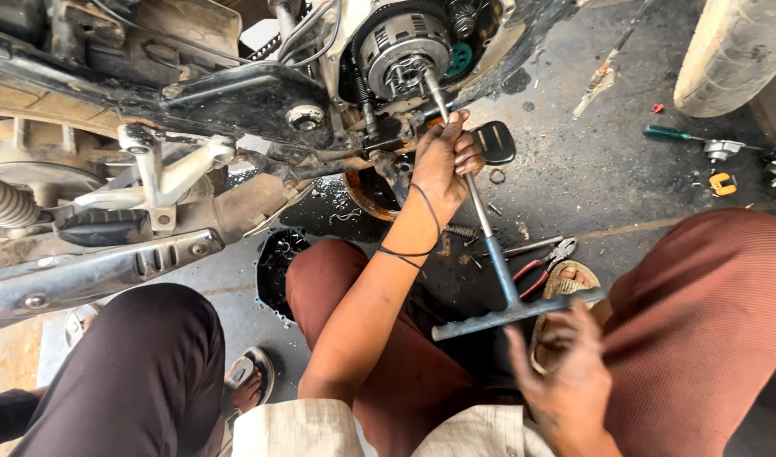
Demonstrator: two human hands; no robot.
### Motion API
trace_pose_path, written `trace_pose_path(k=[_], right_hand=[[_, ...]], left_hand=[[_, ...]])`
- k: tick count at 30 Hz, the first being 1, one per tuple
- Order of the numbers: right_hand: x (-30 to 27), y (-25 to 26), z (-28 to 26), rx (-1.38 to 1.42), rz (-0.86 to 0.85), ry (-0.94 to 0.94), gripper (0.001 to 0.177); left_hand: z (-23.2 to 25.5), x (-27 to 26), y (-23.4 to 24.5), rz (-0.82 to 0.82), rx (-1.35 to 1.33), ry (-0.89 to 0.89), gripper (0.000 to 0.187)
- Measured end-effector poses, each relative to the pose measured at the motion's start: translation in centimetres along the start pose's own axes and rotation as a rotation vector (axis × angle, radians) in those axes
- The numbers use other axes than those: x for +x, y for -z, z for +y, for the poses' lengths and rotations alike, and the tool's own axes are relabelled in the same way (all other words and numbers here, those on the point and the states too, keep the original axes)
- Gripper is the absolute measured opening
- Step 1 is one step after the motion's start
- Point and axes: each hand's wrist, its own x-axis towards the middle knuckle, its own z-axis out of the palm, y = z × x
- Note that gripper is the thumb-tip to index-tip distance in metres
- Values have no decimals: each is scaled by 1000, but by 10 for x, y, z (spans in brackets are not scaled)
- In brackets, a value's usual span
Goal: The person uses a T-handle wrench to loosen and remove bolts from a motorcycle's clutch assembly while sitting on the ground with an assistant.
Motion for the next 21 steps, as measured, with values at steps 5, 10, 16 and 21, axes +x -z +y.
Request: trace_pose_path(k=[5,10,16,21], right_hand=[[10,-12,-5,505,-140,-327,61],[14,13,12,1183,-425,-675,64],[7,34,-2,1071,-421,-577,71],[6,41,-30,-161,179,326,62]], left_hand=[[5,-7,-21,91,-95,25,11],[-29,-80,-53,201,107,428,46],[-20,-101,-33,-10,38,312,36],[-18,-99,-32,-2,50,292,30]])
